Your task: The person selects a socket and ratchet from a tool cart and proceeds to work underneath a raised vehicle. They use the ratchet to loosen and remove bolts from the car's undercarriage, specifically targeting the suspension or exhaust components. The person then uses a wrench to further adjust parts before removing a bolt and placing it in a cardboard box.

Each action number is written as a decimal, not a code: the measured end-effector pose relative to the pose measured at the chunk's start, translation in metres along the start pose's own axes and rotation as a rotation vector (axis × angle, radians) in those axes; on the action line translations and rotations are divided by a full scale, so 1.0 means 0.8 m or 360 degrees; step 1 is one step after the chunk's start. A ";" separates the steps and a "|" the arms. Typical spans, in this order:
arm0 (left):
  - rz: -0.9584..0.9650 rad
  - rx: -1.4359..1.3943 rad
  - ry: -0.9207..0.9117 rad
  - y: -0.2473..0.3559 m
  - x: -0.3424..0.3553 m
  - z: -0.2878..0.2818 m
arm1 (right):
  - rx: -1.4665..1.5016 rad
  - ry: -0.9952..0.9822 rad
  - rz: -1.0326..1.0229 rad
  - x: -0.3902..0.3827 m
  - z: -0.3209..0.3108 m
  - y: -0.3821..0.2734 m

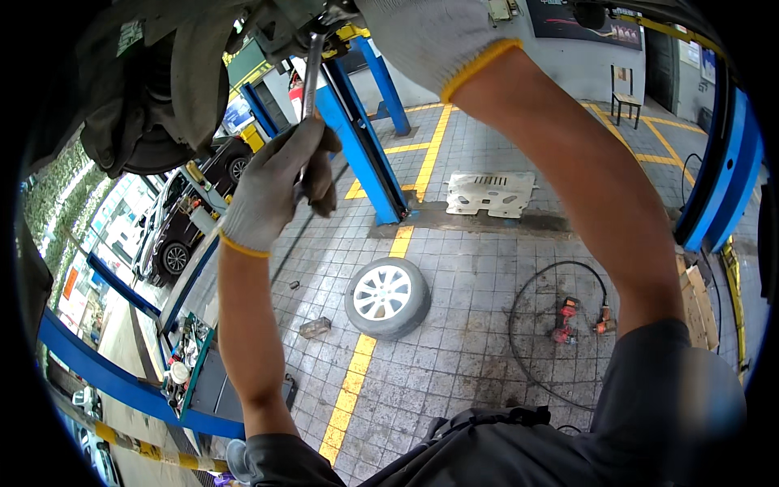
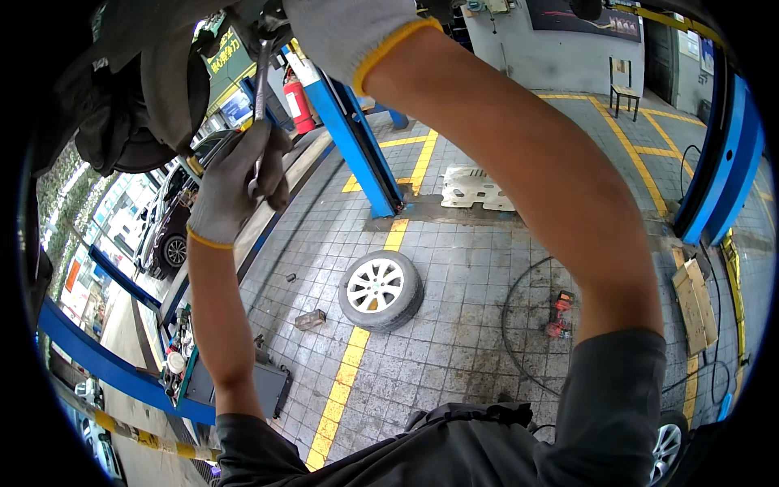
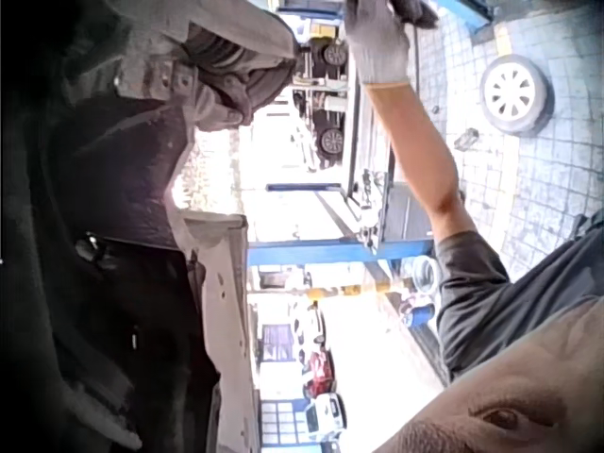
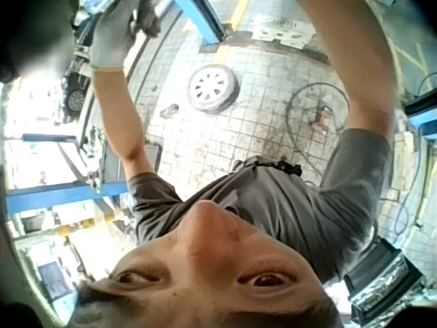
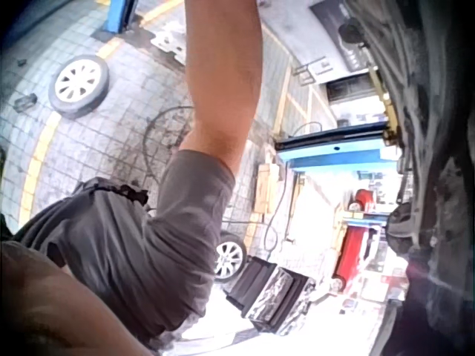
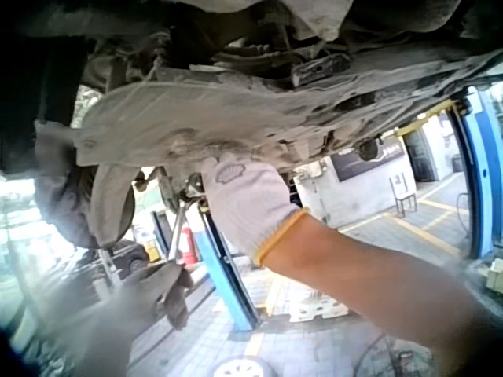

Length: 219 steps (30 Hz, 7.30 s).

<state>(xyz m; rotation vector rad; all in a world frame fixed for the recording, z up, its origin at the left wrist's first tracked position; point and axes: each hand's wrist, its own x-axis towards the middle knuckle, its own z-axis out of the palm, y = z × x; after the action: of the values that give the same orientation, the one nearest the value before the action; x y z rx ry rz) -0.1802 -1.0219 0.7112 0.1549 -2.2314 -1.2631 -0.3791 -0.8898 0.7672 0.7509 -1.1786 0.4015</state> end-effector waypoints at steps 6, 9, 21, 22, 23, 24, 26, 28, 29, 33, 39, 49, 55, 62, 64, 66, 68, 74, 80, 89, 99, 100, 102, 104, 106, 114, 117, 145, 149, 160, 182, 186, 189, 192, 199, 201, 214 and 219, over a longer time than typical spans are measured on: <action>0.0076 -0.0280 0.0277 -0.034 0.027 0.036 | 0.0072 -0.0340 0.0010 0.001 -0.030 -0.017; 0.0291 -0.0380 0.0376 -0.062 0.059 0.076 | 0.0304 -0.0457 -0.0061 0.006 -0.031 -0.011; 0.0189 -0.0001 0.0081 -0.066 0.087 0.076 | 0.0244 -0.1024 -0.0263 0.033 -0.071 0.007; 0.0058 -0.0040 0.0009 -0.048 0.071 0.065 | 0.0305 -0.0958 -0.0015 0.035 -0.084 0.000; 0.0015 0.0028 -0.0017 -0.039 0.062 0.053 | 0.0163 -0.1011 -0.0057 0.037 -0.076 0.000; -0.0032 0.0094 -0.0033 -0.033 0.053 0.039 | 0.0215 -0.0918 0.0001 0.034 -0.075 -0.006; -0.0056 0.0144 -0.0008 -0.031 0.046 0.032 | 0.0304 -0.0765 -0.0027 0.020 -0.063 -0.012; 0.0017 0.0106 0.0064 -0.027 0.045 0.041 | 0.0328 -0.0667 -0.0357 0.014 -0.038 0.010; 0.0778 0.0564 0.0370 -0.072 0.078 0.032 | 0.0358 -0.0602 -0.0600 0.024 -0.030 0.011; 0.0538 0.0311 0.0273 -0.100 0.095 0.038 | 0.1326 -0.1454 0.0544 0.058 -0.081 -0.020; 0.0085 0.0233 0.0019 -0.030 0.046 0.029 | 0.0074 -0.0687 -0.0069 0.031 -0.059 -0.008; 0.0042 0.0198 0.0042 -0.026 0.037 0.024 | 0.0154 -0.1145 0.0150 0.040 -0.063 -0.011; 0.0027 0.0284 0.0039 -0.022 0.029 0.018 | 0.1140 -0.1237 0.0264 0.042 -0.059 -0.005; -0.0013 0.0359 -0.0013 -0.008 0.033 0.022 | -0.0122 -0.0337 -0.0286 0.015 -0.032 0.002; -0.0068 0.0346 0.0001 -0.016 0.029 0.013 | 0.0642 -0.1300 0.0553 0.040 -0.069 -0.030; -0.0060 0.0314 0.0003 -0.014 0.027 0.009 | 0.1575 -0.1717 0.1262 0.062 -0.086 -0.032; -0.0071 0.0339 -0.0001 -0.006 0.024 0.008 | 0.0829 -0.1368 0.0517 0.060 -0.068 -0.020; -0.0067 0.0372 -0.0023 -0.007 0.032 0.011 | 0.0097 -0.1095 0.0154 0.040 -0.070 -0.029; -0.0063 0.0555 -0.0015 0.006 0.020 0.005 | 0.0886 -0.1519 0.0535 0.068 -0.069 -0.012; 0.0067 0.0709 0.0011 -0.010 0.028 -0.002 | 0.1647 -0.1536 0.1100 0.065 -0.074 -0.026; 0.0211 0.0552 0.0038 -0.022 0.038 0.008 | 0.0267 -0.0921 0.0083 0.031 -0.048 -0.020; 0.0153 0.0451 0.0031 -0.022 0.036 0.008 | 0.0298 -0.0919 0.0067 0.030 -0.046 -0.013; 0.0029 0.0250 0.0013 -0.014 0.027 0.011 | 0.0320 -0.1015 0.0091 0.030 -0.047 -0.010; -0.0062 0.0144 -0.0041 0.005 0.010 0.003 | 0.0321 -0.1187 0.0162 0.043 -0.057 -0.017; -0.0095 0.0068 -0.0059 0.013 0.001 0.003 | 0.0339 -0.1015 0.0113 0.035 -0.053 -0.013; 0.0060 0.0133 0.0103 0.026 -0.007 -0.027 | 0.0287 -0.0721 -0.0088 0.022 -0.045 -0.005; 0.0011 0.0316 0.0098 0.033 -0.007 -0.050 | 0.0233 -0.0676 -0.0154 0.027 -0.049 -0.010; -0.0104 0.0742 0.0141 0.053 0.008 -0.067 | 0.0217 -0.0457 -0.0209 0.020 -0.037 0.001; -0.0135 0.0566 0.0100 0.023 0.014 -0.047 | 0.0189 -0.0531 -0.0148 0.019 -0.040 -0.001; -0.0253 -0.0266 -0.0191 -0.002 0.028 0.017 | 0.0296 -0.0804 -0.0056 0.032 -0.064 -0.004; 0.0148 -0.1059 0.0282 0.004 0.089 0.049 | 0.1283 -0.1439 0.0847 0.047 -0.046 -0.006; 0.0126 -0.1042 0.0358 0.003 0.087 0.034 | 0.1103 -0.1317 0.0560 0.061 -0.056 -0.013; 0.0110 -0.1037 0.0313 0.009 0.095 0.051 | 0.0015 -0.0806 -0.0050 0.032 -0.047 -0.008; 0.0098 -0.0992 0.0333 0.010 0.089 0.047 | 0.0779 -0.1199 0.0670 0.046 -0.066 -0.025; 0.0060 -0.0812 0.0399 0.023 0.084 0.041 | 0.0319 -0.0937 0.0088 0.042 -0.053 -0.013; 0.0053 -0.0792 0.0417 0.027 0.082 0.044 | 0.0245 -0.0764 -0.0016 0.034 -0.050 -0.019; -0.0001 -0.0587 0.0482 0.028 0.080 0.042 | 0.0754 -0.1244 0.0592 0.048 -0.065 -0.029; 0.0220 -0.0191 0.0662 0.023 0.087 0.041 | 0.0924 -0.1134 0.0570 0.049 -0.039 -0.016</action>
<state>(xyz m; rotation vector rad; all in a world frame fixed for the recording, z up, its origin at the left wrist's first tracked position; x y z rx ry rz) -0.2523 -1.0121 0.7418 0.1945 -1.7773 -1.1643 -0.3360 -0.8800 0.7942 1.2475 -1.9147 0.8376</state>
